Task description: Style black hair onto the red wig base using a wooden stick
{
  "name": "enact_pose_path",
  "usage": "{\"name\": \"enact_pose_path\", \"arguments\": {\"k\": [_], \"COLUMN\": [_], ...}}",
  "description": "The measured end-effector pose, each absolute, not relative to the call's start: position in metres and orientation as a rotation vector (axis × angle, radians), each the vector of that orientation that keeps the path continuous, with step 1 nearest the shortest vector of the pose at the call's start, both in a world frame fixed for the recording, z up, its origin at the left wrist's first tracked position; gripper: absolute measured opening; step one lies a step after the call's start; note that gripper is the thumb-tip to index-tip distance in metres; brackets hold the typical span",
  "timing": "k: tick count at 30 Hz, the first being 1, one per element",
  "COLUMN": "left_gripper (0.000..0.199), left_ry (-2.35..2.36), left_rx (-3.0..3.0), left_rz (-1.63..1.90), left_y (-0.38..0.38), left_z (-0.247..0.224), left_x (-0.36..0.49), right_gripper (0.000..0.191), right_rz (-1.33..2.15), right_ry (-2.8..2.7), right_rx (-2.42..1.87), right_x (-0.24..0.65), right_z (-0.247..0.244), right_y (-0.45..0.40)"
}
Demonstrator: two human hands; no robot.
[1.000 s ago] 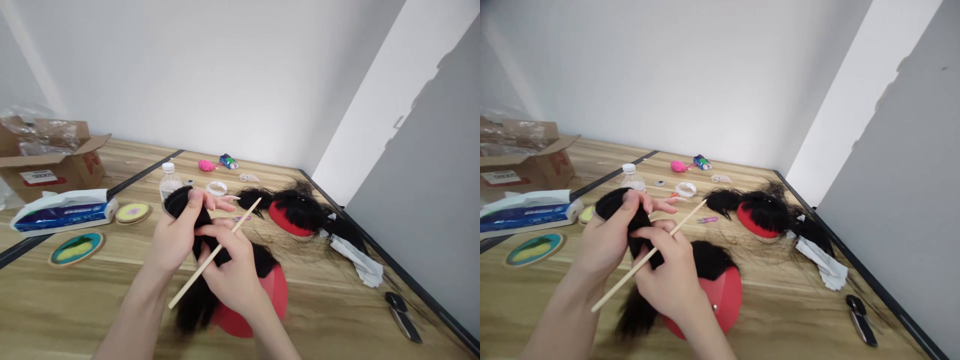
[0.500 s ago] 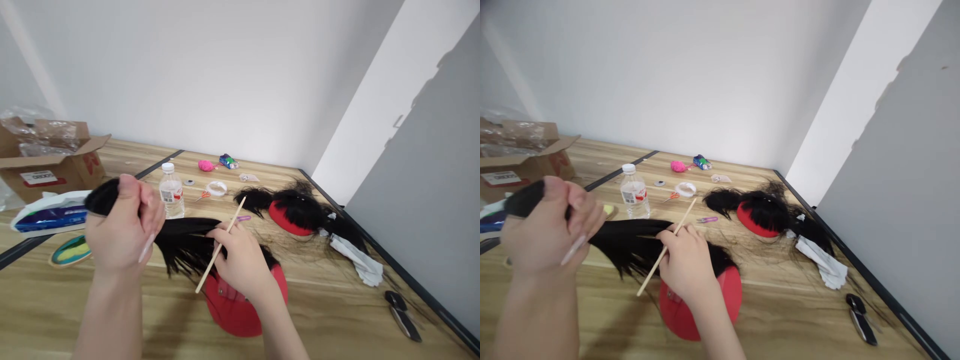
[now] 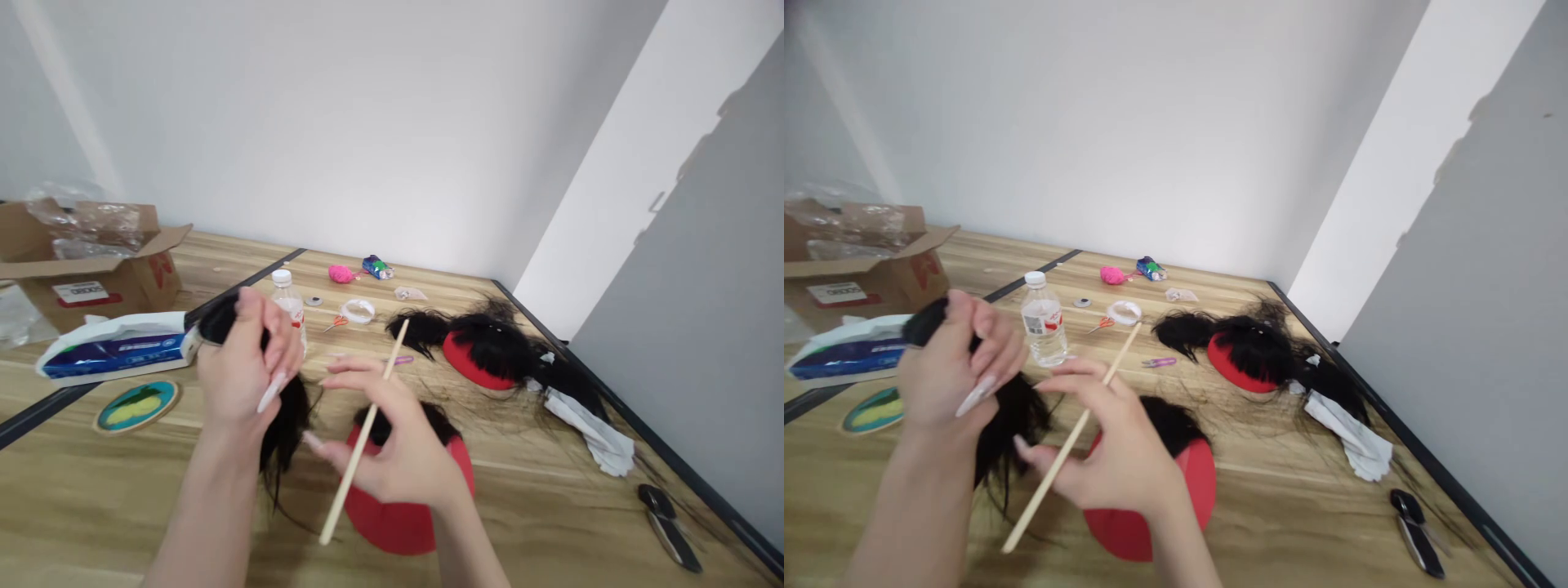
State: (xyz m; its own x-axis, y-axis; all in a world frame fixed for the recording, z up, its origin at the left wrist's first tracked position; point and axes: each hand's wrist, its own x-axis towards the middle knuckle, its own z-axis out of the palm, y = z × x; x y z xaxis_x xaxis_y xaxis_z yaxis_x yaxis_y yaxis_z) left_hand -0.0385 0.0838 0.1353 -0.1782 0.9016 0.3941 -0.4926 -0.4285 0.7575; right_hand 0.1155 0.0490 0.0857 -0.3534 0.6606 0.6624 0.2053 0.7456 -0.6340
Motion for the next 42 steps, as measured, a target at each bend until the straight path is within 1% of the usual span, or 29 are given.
{"name": "enact_pose_path", "arguments": {"k": [2,6,9,11,15,19,28,31,34,35,38,42], "left_gripper": [0.038,0.038,0.039,0.04,0.042,0.044,0.041,0.037,0.037,0.037,0.039,0.041], "left_ry": [0.523,0.507,0.544,0.554,0.585,0.63,0.893,0.942,0.956,0.959,0.889,0.66], "left_rx": [1.027,1.081,1.135,1.166,1.23,1.269,1.253,1.208,1.147,1.147,1.173,1.21], "left_rz": [1.659,1.487,1.425,1.405,1.38,1.467,1.816,1.94,1.934,1.898,1.76,1.547], "left_y": [0.083,0.083,0.085,0.086,0.083,0.079,0.088,0.092,0.094,0.095,0.095,0.092], "left_z": [0.133,0.13,0.129,0.129,0.129,0.132,0.131,0.13,0.131,0.131,0.13,0.129], "left_x": [-0.03,-0.027,-0.034,-0.038,-0.042,-0.05,-0.071,-0.079,-0.087,-0.088,-0.083,-0.058], "right_gripper": [0.041,0.032,0.039,0.042,0.039,0.039,0.044,0.036,0.025,0.027,0.041,0.064], "right_rz": [0.547,0.369,0.25,0.148,-0.079,-0.15,-0.1,-0.057,0.092,0.178,0.458,0.706], "right_ry": [-1.909,-1.742,-1.756,-1.83,-1.991,-2.039,-2.008,-1.888,-1.77,-1.748,-1.735,-1.812], "right_rx": [-0.61,-0.63,-0.677,-0.758,-1.006,-1.243,-1.46,-1.58,-1.503,-1.427,-1.198,-1.004], "right_x": [0.097,0.075,0.077,0.083,0.093,0.103,0.128,0.149,0.173,0.178,0.173,0.131], "right_z": [0.08,0.059,0.052,0.053,0.056,0.056,0.064,0.064,0.068,0.071,0.081,0.086], "right_y": [0.048,0.056,0.062,0.064,0.066,0.073,0.075,0.079,0.08,0.078,0.069,0.055]}}
